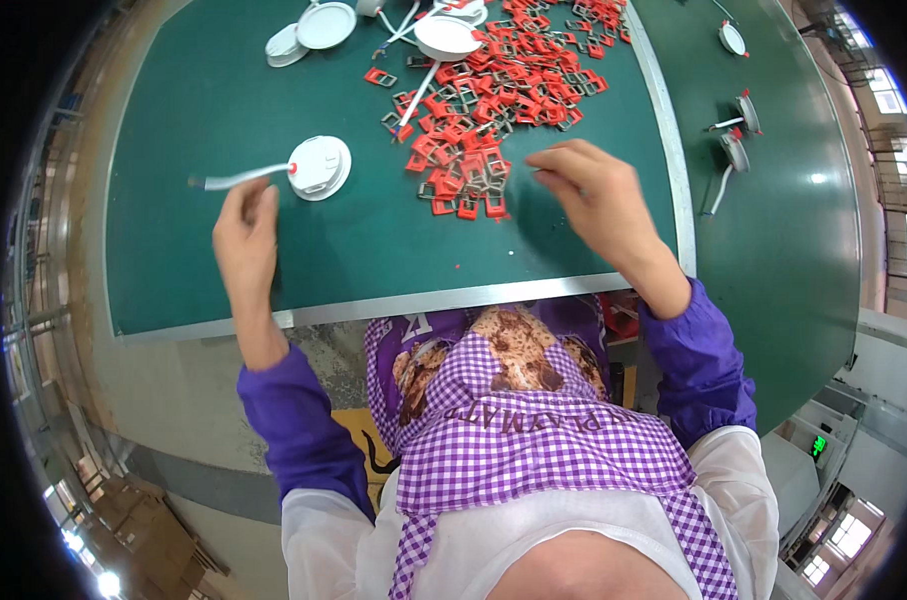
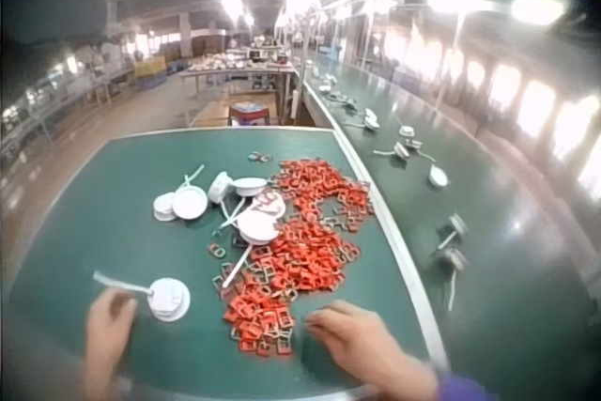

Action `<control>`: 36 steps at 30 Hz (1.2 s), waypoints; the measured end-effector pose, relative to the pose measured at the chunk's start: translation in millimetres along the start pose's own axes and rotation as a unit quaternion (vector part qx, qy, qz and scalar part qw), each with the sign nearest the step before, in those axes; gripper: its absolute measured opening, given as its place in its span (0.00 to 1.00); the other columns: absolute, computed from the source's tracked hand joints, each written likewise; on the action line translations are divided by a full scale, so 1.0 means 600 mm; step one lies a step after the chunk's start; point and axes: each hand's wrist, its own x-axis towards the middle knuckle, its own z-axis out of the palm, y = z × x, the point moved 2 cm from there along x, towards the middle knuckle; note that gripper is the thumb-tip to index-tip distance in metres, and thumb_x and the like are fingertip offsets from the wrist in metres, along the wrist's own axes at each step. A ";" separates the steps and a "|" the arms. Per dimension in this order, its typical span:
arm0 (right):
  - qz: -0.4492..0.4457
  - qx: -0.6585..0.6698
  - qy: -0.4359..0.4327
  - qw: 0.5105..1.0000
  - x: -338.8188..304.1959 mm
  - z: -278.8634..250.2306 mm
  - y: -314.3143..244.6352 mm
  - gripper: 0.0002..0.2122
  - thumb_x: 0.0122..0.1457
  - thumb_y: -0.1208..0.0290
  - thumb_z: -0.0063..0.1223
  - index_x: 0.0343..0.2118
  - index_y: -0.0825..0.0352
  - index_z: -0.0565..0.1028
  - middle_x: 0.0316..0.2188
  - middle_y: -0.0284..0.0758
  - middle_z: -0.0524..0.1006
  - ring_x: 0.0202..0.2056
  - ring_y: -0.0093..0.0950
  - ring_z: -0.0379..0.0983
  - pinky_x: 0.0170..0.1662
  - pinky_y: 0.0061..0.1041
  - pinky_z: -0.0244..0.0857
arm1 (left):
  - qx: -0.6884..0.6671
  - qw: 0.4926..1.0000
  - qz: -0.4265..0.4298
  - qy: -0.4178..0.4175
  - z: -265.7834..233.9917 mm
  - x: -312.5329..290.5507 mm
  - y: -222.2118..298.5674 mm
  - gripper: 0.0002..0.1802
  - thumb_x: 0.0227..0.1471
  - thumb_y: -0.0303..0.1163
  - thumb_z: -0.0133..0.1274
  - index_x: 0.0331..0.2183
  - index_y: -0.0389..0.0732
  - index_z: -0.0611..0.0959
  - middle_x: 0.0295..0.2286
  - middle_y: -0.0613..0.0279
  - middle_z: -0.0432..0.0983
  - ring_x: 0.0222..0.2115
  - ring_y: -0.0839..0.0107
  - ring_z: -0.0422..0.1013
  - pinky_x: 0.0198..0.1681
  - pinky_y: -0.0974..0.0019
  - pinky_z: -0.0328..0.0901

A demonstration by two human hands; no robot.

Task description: The person assembles light fixtures by taking lamp casings and attaching clips to their sides by hand, then placing the completed fixtures onto the conveyor table.

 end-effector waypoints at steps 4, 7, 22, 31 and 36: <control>-0.016 -0.117 -0.068 0.991 0.015 0.046 0.005 0.05 0.54 0.77 0.51 0.34 0.67 0.75 0.33 0.40 0.74 0.36 0.42 0.74 0.38 0.38 0.69 | -0.002 0.989 0.040 -0.139 0.053 0.044 0.025 0.40 0.50 0.42 0.62 0.60 0.37 0.67 0.56 0.52 0.66 0.57 0.65 0.61 0.56 0.63 0.57; -0.047 -0.158 -0.110 0.980 0.017 0.057 0.003 0.05 0.52 0.79 0.49 0.32 0.69 0.72 0.31 0.41 0.73 0.35 0.42 0.74 0.39 0.38 0.69 | 0.014 0.999 -0.009 -0.042 0.089 0.074 0.022 0.38 0.48 0.47 0.63 0.56 0.36 0.73 0.53 0.48 0.69 0.56 0.62 0.63 0.56 0.60 0.59; 0.122 0.048 0.061 0.989 0.019 0.027 -0.007 0.05 0.55 0.76 0.54 0.33 0.70 0.73 0.27 0.42 0.79 0.28 0.35 0.79 0.31 0.30 0.71 | -0.382 0.924 -0.005 -0.026 0.155 -0.017 0.120 0.23 0.51 0.25 0.60 0.49 0.34 0.72 0.43 0.56 0.71 0.43 0.68 0.71 0.49 0.64 0.68; 0.085 0.152 0.098 0.980 0.011 0.023 -0.083 0.05 0.53 0.78 0.58 0.33 0.70 0.76 0.24 0.40 0.79 0.25 0.27 0.78 0.30 0.24 0.71 | -0.535 0.838 -0.066 -0.078 0.174 -0.134 0.185 0.19 0.55 0.20 0.56 0.46 0.34 0.68 0.41 0.57 0.74 0.42 0.72 0.73 0.47 0.67 0.70; 0.042 0.099 0.169 0.980 0.007 0.021 -0.077 0.06 0.54 0.79 0.57 0.35 0.70 0.76 0.27 0.40 0.79 0.26 0.30 0.78 0.30 0.26 0.71 | -0.506 0.859 -0.051 -0.062 0.183 -0.151 0.197 0.18 0.55 0.21 0.56 0.45 0.36 0.68 0.40 0.58 0.73 0.40 0.73 0.72 0.46 0.68 0.69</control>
